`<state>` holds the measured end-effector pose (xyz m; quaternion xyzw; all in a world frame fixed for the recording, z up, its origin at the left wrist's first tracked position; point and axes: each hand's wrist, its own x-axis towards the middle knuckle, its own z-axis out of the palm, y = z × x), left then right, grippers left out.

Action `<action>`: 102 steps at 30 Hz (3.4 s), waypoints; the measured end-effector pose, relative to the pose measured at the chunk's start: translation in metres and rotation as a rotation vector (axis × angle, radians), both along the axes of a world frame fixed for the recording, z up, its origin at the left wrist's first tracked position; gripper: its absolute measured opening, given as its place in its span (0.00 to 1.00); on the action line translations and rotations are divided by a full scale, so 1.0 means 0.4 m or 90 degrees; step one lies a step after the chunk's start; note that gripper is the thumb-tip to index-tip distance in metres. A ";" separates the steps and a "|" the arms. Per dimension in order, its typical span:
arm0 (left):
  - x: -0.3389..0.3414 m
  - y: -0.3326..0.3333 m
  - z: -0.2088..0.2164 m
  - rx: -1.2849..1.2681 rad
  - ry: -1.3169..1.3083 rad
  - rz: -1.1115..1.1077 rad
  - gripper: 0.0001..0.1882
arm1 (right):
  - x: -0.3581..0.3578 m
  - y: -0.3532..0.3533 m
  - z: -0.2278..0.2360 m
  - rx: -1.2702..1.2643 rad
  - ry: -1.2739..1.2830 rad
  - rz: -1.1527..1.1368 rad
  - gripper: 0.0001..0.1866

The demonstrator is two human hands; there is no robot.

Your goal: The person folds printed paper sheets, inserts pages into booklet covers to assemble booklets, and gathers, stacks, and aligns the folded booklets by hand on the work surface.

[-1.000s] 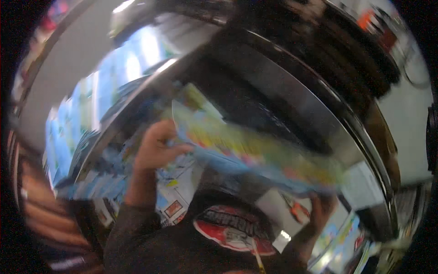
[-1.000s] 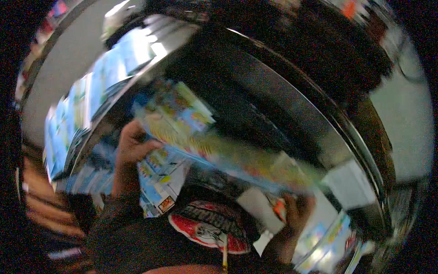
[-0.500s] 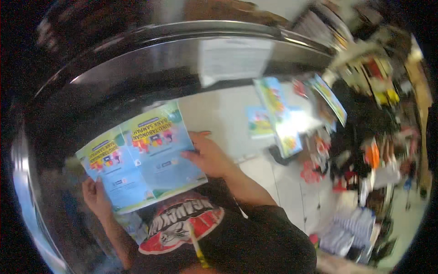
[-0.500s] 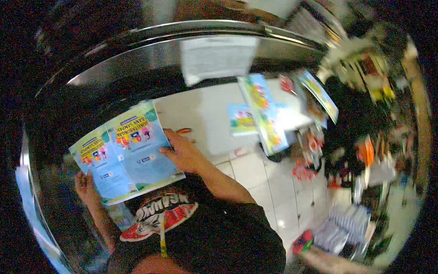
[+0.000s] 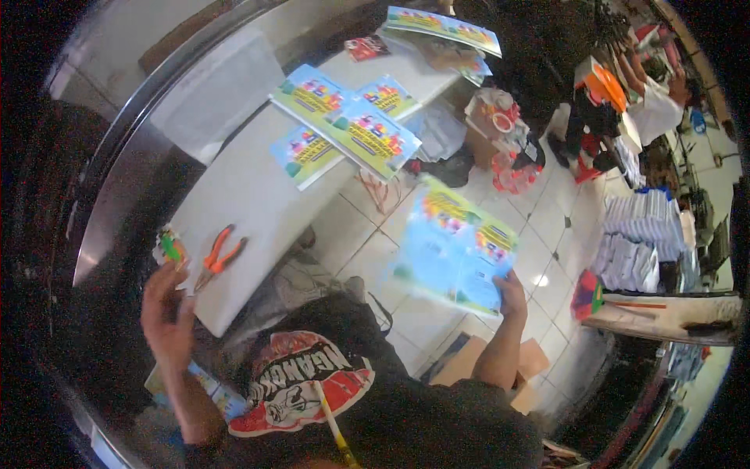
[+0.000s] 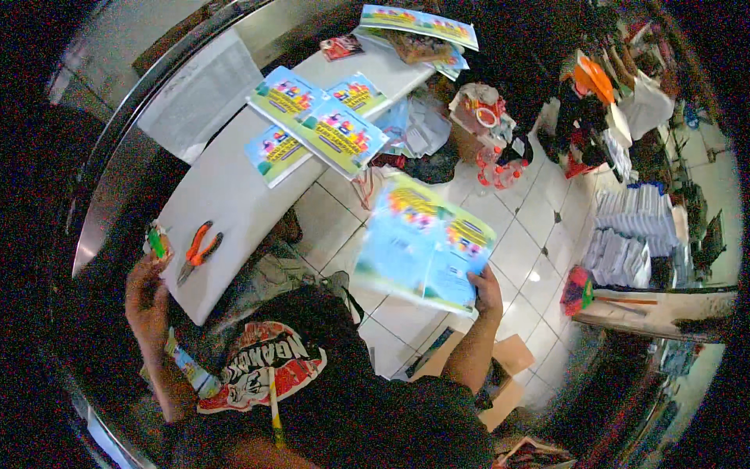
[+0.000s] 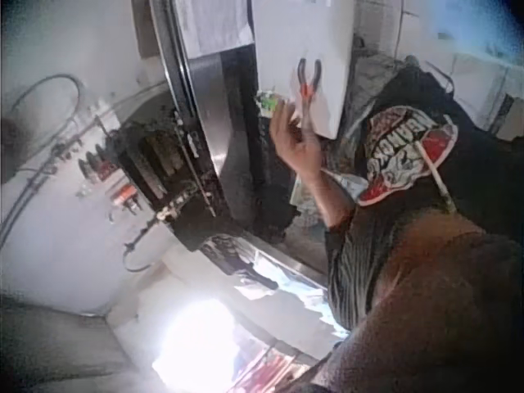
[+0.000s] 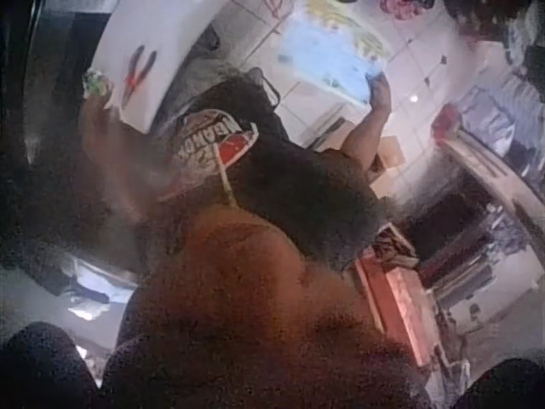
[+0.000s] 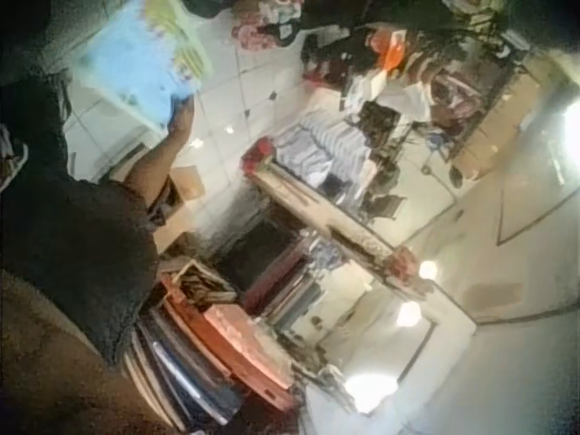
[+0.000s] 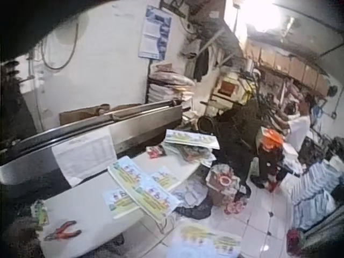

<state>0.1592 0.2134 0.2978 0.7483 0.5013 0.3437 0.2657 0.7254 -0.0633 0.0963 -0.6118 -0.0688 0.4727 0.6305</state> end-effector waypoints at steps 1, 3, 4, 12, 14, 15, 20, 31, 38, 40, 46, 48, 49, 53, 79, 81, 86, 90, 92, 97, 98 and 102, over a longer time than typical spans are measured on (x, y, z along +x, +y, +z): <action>-0.012 0.015 0.012 -0.007 0.021 0.012 0.19 | 0.019 -0.024 -0.072 0.001 0.010 -0.010 0.29; -0.028 0.033 0.030 0.006 0.058 0.024 0.18 | 0.021 -0.012 -0.186 -0.030 -0.045 -0.228 0.32; -0.034 0.040 0.043 0.010 0.065 0.027 0.18 | 0.046 0.032 -0.267 0.064 -0.038 -0.246 0.29; -0.063 0.102 0.142 0.071 0.279 0.157 0.18 | 0.101 0.742 -0.466 -0.031 0.135 -0.143 0.32; -0.079 0.078 0.136 0.070 0.353 0.239 0.13 | 0.036 0.859 -0.447 -0.228 0.001 0.075 0.39; -0.121 0.097 0.108 0.069 0.326 0.226 0.13 | 0.138 0.842 -0.523 -0.227 -0.183 0.138 0.37; -0.525 -0.148 -0.125 -0.227 0.351 0.661 0.13 | -0.023 0.907 -0.281 0.067 -0.170 -0.124 0.24; -0.627 -0.743 -0.703 -0.845 0.078 0.653 0.23 | -0.186 0.844 0.176 -0.008 -0.099 0.160 0.23; -0.562 -0.559 -0.794 -0.839 -0.063 0.627 0.22 | -0.022 0.913 0.274 -0.071 -0.170 0.324 0.23; -0.520 -0.553 -0.832 -0.849 -0.077 0.610 0.22 | 0.094 0.938 0.273 -0.233 -0.232 0.365 0.23; -0.275 -0.680 -0.911 -0.879 -0.119 0.615 0.21 | 0.083 1.164 0.329 -0.252 -0.417 0.510 0.23; -0.168 -0.738 -0.905 -0.854 -0.120 0.624 0.21 | 0.042 1.228 0.319 -0.339 -0.541 0.530 0.26; -0.111 -0.742 -0.895 -0.826 -0.119 0.625 0.21 | 0.040 1.248 0.317 -0.331 -0.544 0.556 0.26; 0.107 -0.660 -0.791 -0.602 -0.077 0.652 0.20 | -0.027 1.279 0.323 -0.382 -0.677 0.629 0.29; 0.566 0.262 -0.227 -0.041 -0.393 0.315 0.41 | 0.022 1.223 0.243 0.361 -0.388 0.604 0.21; 0.613 0.246 -0.226 -0.008 -0.486 0.307 0.45 | 0.044 1.210 0.225 0.327 -0.327 0.581 0.22; 0.610 0.208 -0.273 -0.097 -0.471 0.278 0.40 | 0.042 1.168 0.221 0.316 -0.253 0.598 0.20; 0.603 0.193 -0.283 -0.036 -0.384 0.261 0.31 | 0.028 1.163 0.213 0.387 -0.268 0.587 0.20; 0.610 0.194 -0.294 -0.041 -0.405 0.261 0.32 | 0.024 1.161 0.207 0.395 -0.258 0.576 0.21; 0.609 0.203 -0.306 -0.041 -0.400 0.247 0.32 | 0.023 1.178 0.192 0.401 -0.219 0.566 0.23; 0.611 0.197 -0.313 -0.055 -0.413 0.251 0.31 | 0.024 1.179 0.191 0.414 -0.197 0.575 0.22; 0.605 0.189 -0.304 -0.060 -0.415 0.271 0.30 | 0.013 1.182 0.191 0.383 -0.201 0.586 0.21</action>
